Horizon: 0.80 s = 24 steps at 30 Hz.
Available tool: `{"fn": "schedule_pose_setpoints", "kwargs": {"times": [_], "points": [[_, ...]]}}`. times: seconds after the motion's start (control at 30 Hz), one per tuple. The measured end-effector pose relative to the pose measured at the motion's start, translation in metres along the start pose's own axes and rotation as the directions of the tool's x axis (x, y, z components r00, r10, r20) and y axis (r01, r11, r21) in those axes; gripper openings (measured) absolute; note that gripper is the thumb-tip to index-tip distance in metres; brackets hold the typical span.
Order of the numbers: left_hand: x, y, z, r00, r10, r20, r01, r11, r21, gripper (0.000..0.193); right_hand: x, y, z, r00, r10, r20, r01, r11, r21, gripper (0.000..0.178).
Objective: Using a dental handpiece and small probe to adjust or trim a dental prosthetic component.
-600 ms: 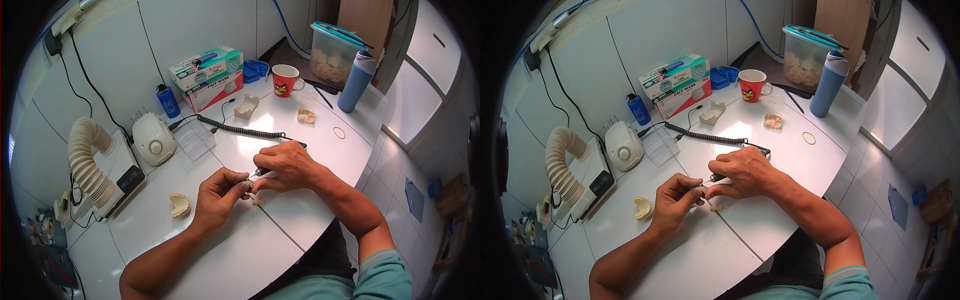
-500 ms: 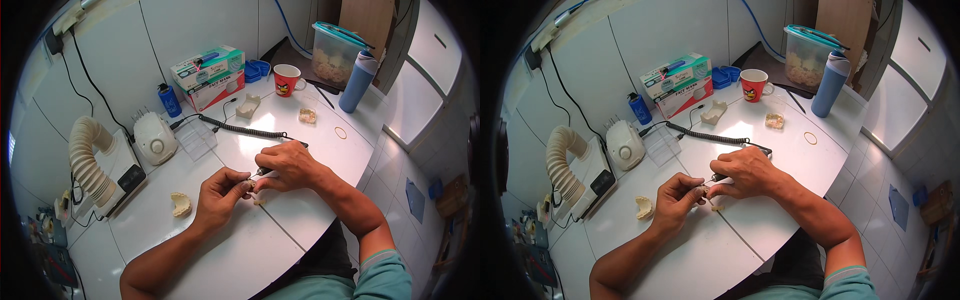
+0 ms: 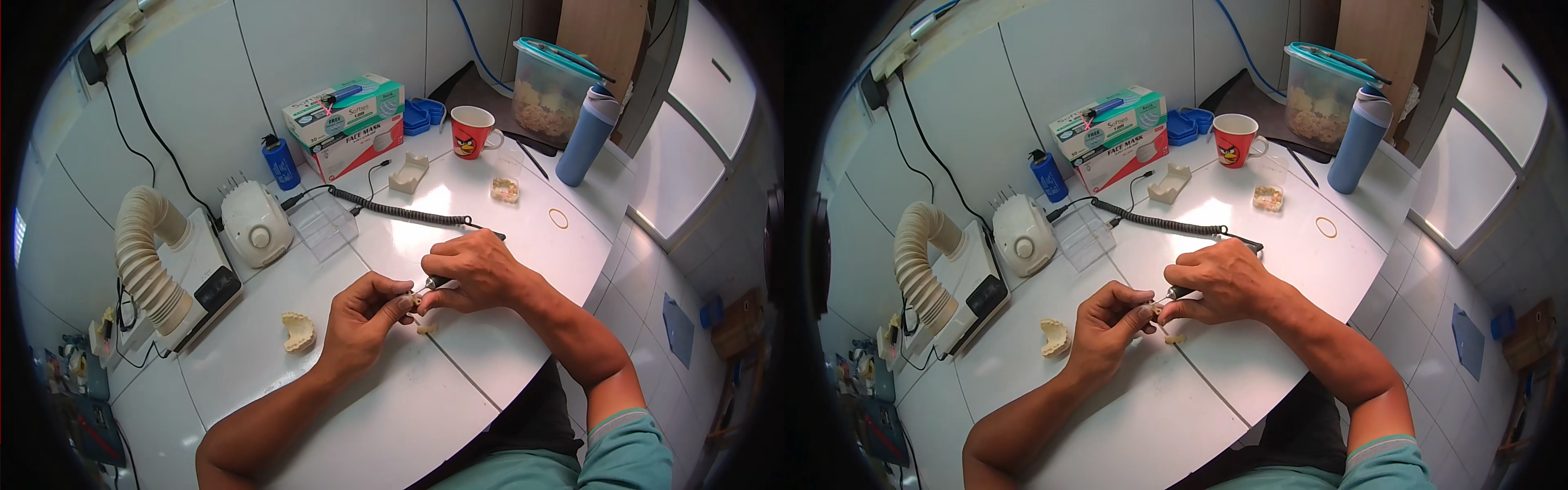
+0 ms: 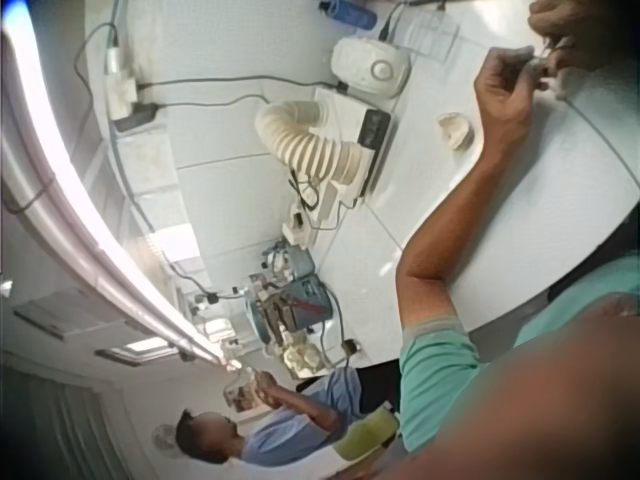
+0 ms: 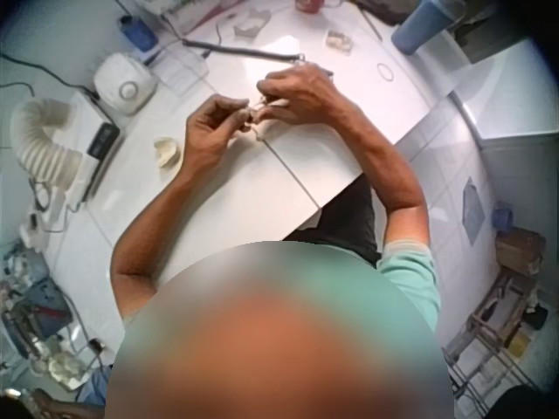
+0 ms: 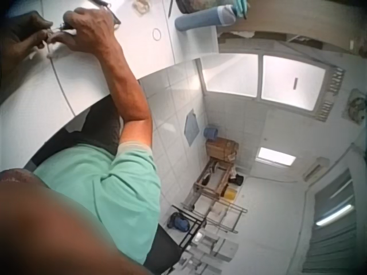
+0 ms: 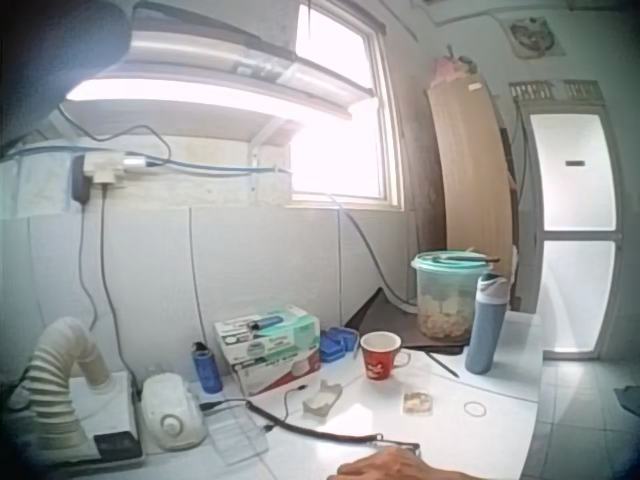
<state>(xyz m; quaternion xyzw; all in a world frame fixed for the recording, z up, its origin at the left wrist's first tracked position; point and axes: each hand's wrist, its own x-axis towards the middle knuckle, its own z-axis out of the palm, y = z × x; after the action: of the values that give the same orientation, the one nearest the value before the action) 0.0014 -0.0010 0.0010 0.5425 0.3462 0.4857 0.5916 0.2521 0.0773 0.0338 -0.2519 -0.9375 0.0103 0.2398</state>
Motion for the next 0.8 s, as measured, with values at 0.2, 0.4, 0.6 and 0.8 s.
{"fn": "schedule_pose_setpoints", "kwargs": {"times": [0.2, 0.4, 0.6, 0.8], "points": [[-0.0001, 0.0010, 0.0008, 1.000, 0.003, -0.003, -0.003, 1.000, -0.009, 0.016, 0.0005, 0.0005, -0.0005, 1.000, -0.010, 0.001, 0.010, 1.000, 0.002, 0.057], [-0.0001, 0.0012, 0.0007, 1.000, -0.002, -0.005, 0.002, 1.000, -0.009, 0.016, 0.0003, 0.0009, -0.0002, 1.000, -0.010, -0.012, 0.010, 1.000, 0.005, 0.056], [0.0000, 0.0002, -0.0002, 1.000, 0.011, -0.007, -0.011, 1.000, -0.011, 0.016, 0.0010, -0.0005, 0.0002, 1.000, 0.000, -0.010, 0.000, 1.000, -0.002, 0.056], [0.0004, 0.0002, 0.0002, 1.000, 0.011, -0.007, -0.011, 1.000, -0.011, 0.016, 0.0008, 0.0002, 0.0014, 0.999, -0.008, -0.031, 0.008, 1.000, -0.008, 0.056]]}}
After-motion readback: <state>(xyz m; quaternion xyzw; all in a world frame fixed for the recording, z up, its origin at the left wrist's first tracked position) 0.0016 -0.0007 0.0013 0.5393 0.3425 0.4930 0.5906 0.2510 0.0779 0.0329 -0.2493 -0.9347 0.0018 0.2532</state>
